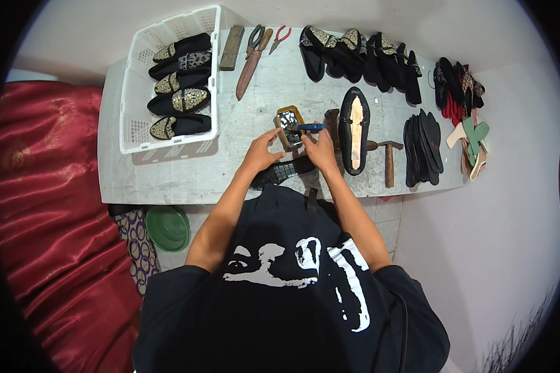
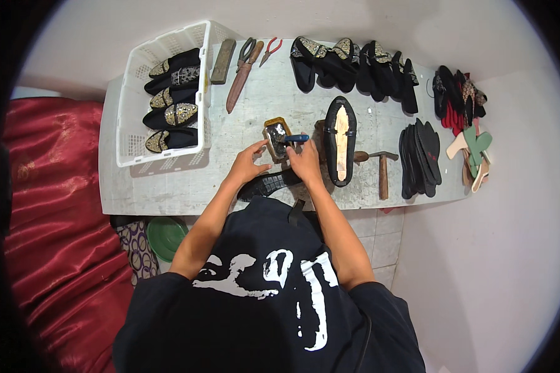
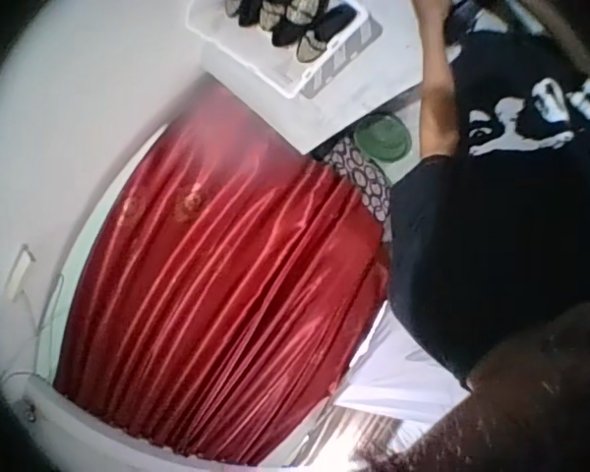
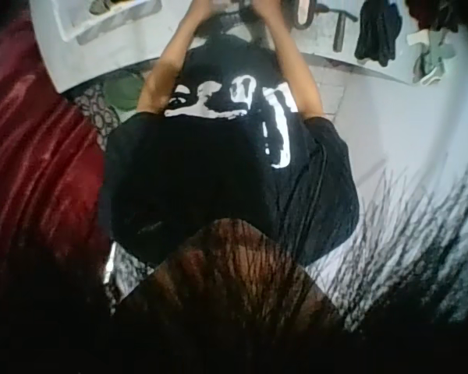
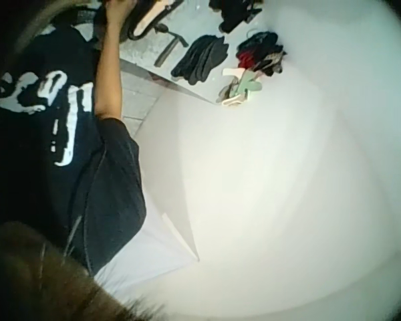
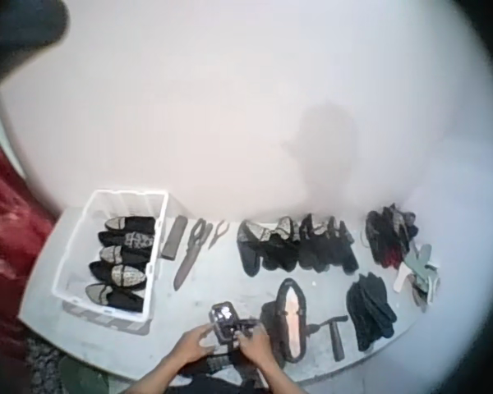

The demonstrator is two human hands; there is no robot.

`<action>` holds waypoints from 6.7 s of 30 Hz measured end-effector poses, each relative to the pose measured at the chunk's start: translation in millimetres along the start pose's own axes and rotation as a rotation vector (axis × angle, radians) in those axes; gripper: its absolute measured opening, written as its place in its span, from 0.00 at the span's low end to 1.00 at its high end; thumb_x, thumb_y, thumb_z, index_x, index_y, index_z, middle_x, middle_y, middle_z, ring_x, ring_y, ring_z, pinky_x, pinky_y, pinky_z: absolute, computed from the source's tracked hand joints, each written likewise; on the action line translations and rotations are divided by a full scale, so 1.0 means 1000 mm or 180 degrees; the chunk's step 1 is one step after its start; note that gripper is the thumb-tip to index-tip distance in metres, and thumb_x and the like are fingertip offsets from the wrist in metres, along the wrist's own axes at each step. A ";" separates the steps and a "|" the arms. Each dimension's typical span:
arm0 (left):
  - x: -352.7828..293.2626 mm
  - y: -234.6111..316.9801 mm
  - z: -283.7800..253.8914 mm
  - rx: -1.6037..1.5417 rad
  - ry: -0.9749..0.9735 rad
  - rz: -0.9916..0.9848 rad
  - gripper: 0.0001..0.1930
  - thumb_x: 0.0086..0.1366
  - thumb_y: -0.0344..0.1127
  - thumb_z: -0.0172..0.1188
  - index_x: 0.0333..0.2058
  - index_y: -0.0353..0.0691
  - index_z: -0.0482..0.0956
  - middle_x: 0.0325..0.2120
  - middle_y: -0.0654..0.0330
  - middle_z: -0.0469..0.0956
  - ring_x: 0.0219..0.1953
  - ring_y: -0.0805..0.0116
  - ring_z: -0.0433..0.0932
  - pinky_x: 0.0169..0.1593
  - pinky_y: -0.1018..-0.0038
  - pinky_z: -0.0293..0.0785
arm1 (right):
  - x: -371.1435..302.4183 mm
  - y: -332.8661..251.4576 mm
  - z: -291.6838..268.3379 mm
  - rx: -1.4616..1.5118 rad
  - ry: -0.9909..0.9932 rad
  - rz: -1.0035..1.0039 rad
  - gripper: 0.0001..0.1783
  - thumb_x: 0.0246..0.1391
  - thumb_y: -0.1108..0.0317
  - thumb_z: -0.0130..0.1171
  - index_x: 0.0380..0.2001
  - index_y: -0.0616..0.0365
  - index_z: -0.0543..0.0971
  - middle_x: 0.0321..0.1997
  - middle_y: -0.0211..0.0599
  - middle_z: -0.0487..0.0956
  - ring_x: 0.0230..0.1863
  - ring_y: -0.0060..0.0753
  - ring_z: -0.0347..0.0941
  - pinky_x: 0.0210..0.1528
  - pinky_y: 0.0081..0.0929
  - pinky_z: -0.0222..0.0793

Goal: The recorder is attaching soles to shoe uppers using a hammer and marking shoe components with a pen.

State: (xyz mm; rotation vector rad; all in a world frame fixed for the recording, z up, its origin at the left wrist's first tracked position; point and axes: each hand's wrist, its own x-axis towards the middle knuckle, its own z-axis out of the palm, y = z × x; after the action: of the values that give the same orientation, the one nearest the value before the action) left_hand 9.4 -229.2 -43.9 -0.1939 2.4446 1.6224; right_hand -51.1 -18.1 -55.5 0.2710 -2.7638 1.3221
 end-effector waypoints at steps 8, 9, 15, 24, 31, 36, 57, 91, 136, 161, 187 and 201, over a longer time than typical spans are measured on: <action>-0.062 -0.040 0.012 0.0230 0.0774 -0.0252 0.32 0.55 0.30 0.75 0.60 0.38 0.78 0.55 0.48 0.80 0.56 0.51 0.81 0.61 0.64 0.78 | -0.048 0.020 -0.018 -0.0028 -0.1213 0.0815 0.36 0.54 0.64 0.67 0.65 0.67 0.72 0.56 0.54 0.77 0.56 0.52 0.77 0.59 0.40 0.73; -0.070 -0.044 0.014 0.0217 0.1060 -0.0311 0.27 0.57 0.30 0.73 0.57 0.37 0.80 0.54 0.48 0.80 0.55 0.51 0.81 0.61 0.64 0.78 | -0.048 0.023 -0.021 -0.0169 -0.1280 0.0751 0.36 0.54 0.64 0.67 0.64 0.67 0.72 0.57 0.54 0.77 0.57 0.53 0.77 0.61 0.40 0.73; -0.110 -0.055 0.035 0.0467 0.1909 -0.1288 0.22 0.57 0.30 0.70 0.52 0.38 0.83 0.50 0.49 0.81 0.50 0.57 0.83 0.55 0.65 0.80 | -0.054 0.047 -0.023 -0.0134 -0.1593 0.0733 0.32 0.53 0.67 0.66 0.61 0.68 0.75 0.57 0.54 0.78 0.58 0.53 0.77 0.62 0.39 0.72; -0.117 -0.068 0.027 -0.0414 0.1490 -0.1667 0.25 0.53 0.28 0.68 0.53 0.37 0.84 0.44 0.54 0.84 0.46 0.65 0.82 0.52 0.71 0.78 | -0.057 0.096 -0.016 0.1665 -0.1693 0.1699 0.32 0.51 0.82 0.56 0.63 0.64 0.76 0.49 0.36 0.81 0.43 0.27 0.76 0.46 0.24 0.74; -0.117 -0.064 0.024 -0.0734 0.0717 -0.1899 0.20 0.60 0.40 0.71 0.50 0.39 0.86 0.42 0.57 0.86 0.38 0.68 0.83 0.37 0.71 0.79 | -0.074 0.039 -0.053 0.0918 -0.1896 0.0835 0.31 0.49 0.86 0.56 0.59 0.59 0.81 0.53 0.40 0.77 0.46 0.30 0.81 0.47 0.25 0.76; -0.114 -0.024 0.018 -0.1382 0.0434 -0.2021 0.22 0.64 0.42 0.70 0.54 0.39 0.82 0.39 0.60 0.84 0.37 0.72 0.82 0.35 0.75 0.76 | -0.076 0.020 -0.072 0.1848 -0.2285 0.1474 0.33 0.50 0.86 0.58 0.62 0.56 0.79 0.38 0.36 0.85 0.37 0.23 0.84 0.39 0.21 0.76; -0.036 0.172 0.040 -0.3444 0.0660 0.0317 0.36 0.81 0.57 0.39 0.71 0.30 0.62 0.64 0.47 0.73 0.63 0.59 0.76 0.65 0.61 0.76 | -0.049 -0.031 -0.252 0.2516 -0.0260 0.0135 0.29 0.54 0.87 0.67 0.59 0.67 0.74 0.61 0.48 0.79 0.57 0.34 0.79 0.59 0.32 0.81; 0.049 0.284 -0.020 -0.0745 0.0503 0.1073 0.12 0.65 0.31 0.71 0.46 0.35 0.89 0.37 0.64 0.86 0.40 0.77 0.80 0.49 0.76 0.76 | -0.057 -0.024 -0.266 0.2497 0.0517 0.0738 0.10 0.61 0.82 0.64 0.44 0.71 0.77 0.37 0.40 0.81 0.34 0.24 0.80 0.38 0.21 0.81; 0.207 0.176 0.048 -0.0157 -0.0587 -0.0166 0.11 0.61 0.37 0.75 0.40 0.39 0.90 0.29 0.65 0.85 0.29 0.79 0.76 0.32 0.77 0.72 | -0.052 -0.004 -0.201 0.0414 -0.0940 0.1244 0.14 0.54 0.67 0.72 0.38 0.64 0.80 0.31 0.47 0.84 0.33 0.52 0.83 0.39 0.43 0.76; 0.122 0.150 0.095 -0.1179 0.0136 0.0106 0.14 0.70 0.32 0.67 0.51 0.33 0.83 0.47 0.56 0.86 0.49 0.70 0.83 0.54 0.74 0.77 | -0.054 0.008 -0.212 0.0645 -0.1676 0.0136 0.18 0.55 0.70 0.71 0.47 0.59 0.78 0.45 0.43 0.74 0.37 0.40 0.77 0.43 0.36 0.76; 0.058 0.176 0.147 0.0887 0.1376 0.0656 0.50 0.48 0.53 0.80 0.70 0.56 0.69 0.64 0.49 0.71 0.58 0.44 0.79 0.55 0.55 0.80 | -0.047 0.075 -0.227 0.3646 0.0217 0.2896 0.09 0.61 0.70 0.60 0.30 0.55 0.69 0.21 0.27 0.68 0.15 0.18 0.60 0.14 0.19 0.52; 0.064 0.177 0.147 0.0976 0.1355 0.0505 0.58 0.41 0.52 0.82 0.73 0.58 0.63 0.49 0.53 0.77 0.48 0.48 0.82 0.46 0.55 0.81 | 0.005 -0.015 -0.214 0.3282 -0.0723 0.1117 0.08 0.51 0.80 0.58 0.32 0.61 0.70 0.18 0.31 0.71 0.12 0.21 0.64 0.17 0.26 0.67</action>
State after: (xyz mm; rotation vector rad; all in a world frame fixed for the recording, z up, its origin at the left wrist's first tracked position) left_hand -78.0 -24.8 44.2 -0.3333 3.0642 1.3441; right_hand -56.3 138.5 91.2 -0.0442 -2.0378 2.8582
